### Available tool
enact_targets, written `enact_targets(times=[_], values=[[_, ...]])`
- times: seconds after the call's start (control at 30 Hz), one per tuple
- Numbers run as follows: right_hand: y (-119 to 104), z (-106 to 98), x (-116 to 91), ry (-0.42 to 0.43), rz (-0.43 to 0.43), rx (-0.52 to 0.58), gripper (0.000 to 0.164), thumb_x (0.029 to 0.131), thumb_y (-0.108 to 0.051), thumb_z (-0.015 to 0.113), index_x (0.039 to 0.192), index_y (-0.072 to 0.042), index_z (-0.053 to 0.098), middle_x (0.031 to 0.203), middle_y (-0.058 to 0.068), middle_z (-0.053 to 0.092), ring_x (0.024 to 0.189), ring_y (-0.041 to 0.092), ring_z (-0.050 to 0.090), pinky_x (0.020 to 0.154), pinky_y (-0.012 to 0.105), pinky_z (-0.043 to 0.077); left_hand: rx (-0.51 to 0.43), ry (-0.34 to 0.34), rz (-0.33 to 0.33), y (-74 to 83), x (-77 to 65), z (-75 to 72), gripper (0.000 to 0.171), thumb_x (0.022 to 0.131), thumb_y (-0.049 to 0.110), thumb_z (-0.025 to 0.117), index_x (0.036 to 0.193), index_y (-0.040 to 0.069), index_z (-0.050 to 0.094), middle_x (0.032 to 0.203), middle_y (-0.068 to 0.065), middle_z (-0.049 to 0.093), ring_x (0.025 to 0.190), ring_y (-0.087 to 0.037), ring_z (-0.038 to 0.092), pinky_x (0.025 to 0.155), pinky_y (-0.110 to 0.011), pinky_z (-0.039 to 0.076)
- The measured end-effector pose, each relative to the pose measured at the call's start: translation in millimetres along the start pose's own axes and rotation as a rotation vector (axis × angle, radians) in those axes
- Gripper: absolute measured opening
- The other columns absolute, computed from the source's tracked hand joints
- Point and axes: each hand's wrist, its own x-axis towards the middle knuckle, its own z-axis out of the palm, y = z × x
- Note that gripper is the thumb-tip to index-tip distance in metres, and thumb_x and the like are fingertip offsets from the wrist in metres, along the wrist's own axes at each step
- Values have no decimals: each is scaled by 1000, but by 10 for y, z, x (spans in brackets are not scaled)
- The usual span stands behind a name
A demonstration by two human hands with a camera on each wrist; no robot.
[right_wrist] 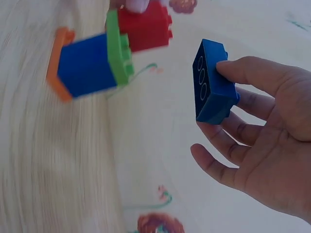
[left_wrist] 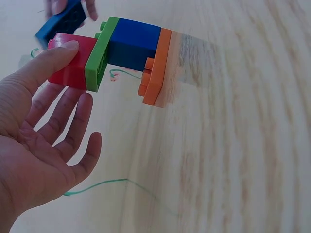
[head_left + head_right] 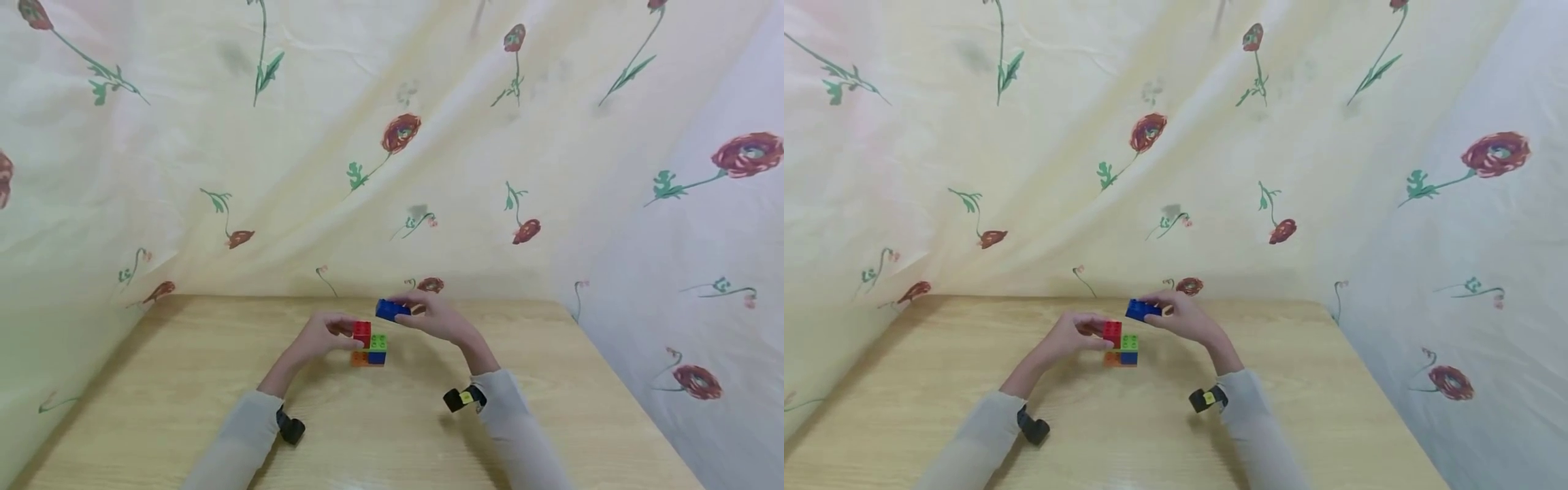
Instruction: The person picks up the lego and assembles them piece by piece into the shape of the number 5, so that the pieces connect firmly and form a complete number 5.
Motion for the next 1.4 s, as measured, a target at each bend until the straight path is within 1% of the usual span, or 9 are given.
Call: enact_targets(times=[0.2,0.33,0.47,0.63,0.87,1.07,1.17,1.33,1.4], values=[[-105,162,63,16,-67,20,42,100,-19,67,141,-12,61,137,11,64,123,30,60,102,51,50,-18,-1,-4,-24,-23,23,39,83,23,86,118,9,76,106,-5,77,96,-17,68,86,-31,52],[-108,257,63,33,-98,23,38,99,-18,68,136,-13,63,131,8,67,117,26,62,99,51,50,-21,-5,1,-33,-52,47,39,83,24,86,117,10,76,105,-6,77,95,-18,68,86,-33,53],[-98,323,35,17,-114,7,36,98,-16,69,134,-12,65,128,7,69,114,25,63,97,50,51,-20,-11,7,-46,-89,84,37,83,25,86,116,10,77,105,-5,78,95,-16,68,86,-34,52],[-89,356,37,-2,-126,-15,37,98,-16,68,135,-11,65,130,8,70,115,25,64,97,47,51,-42,-11,8,-48,-96,103,35,83,25,86,114,11,77,104,-4,77,94,-16,67,85,-35,52],[-97,350,87,-3,-133,-4,36,99,-14,68,134,-8,66,131,12,69,115,29,63,98,58,50,-38,-10,-5,-41,-67,65,36,83,26,86,115,12,77,105,-3,77,94,-17,66,84,-35,52],[-96,354,121,-4,-152,-20,36,98,-15,69,133,-9,67,130,11,70,114,27,62,98,60,49,-34,-12,-5,-63,-41,21,36,83,25,86,114,11,76,103,-5,77,92,-18,65,82,-35,52],[-108,351,136,13,-150,-22,36,97,-15,70,133,-10,68,129,9,70,114,26,62,98,57,49,-26,-15,6,-61,-19,5,35,84,26,85,114,11,76,105,-4,76,94,-18,65,84,-35,52],[-136,355,164,38,-133,-39,36,96,-15,72,132,-13,69,127,6,71,113,23,61,96,41,49,-17,-7,5,-39,10,-13,35,84,26,86,115,13,76,105,-3,76,96,-18,66,85,-35,52],[-139,361,168,34,-133,-44,36,95,-15,72,132,-14,69,127,6,71,112,22,61,95,39,49,-12,-7,3,-42,15,-17,35,83,25,86,115,13,76,104,-3,76,95,-18,66,85,-35,52]])
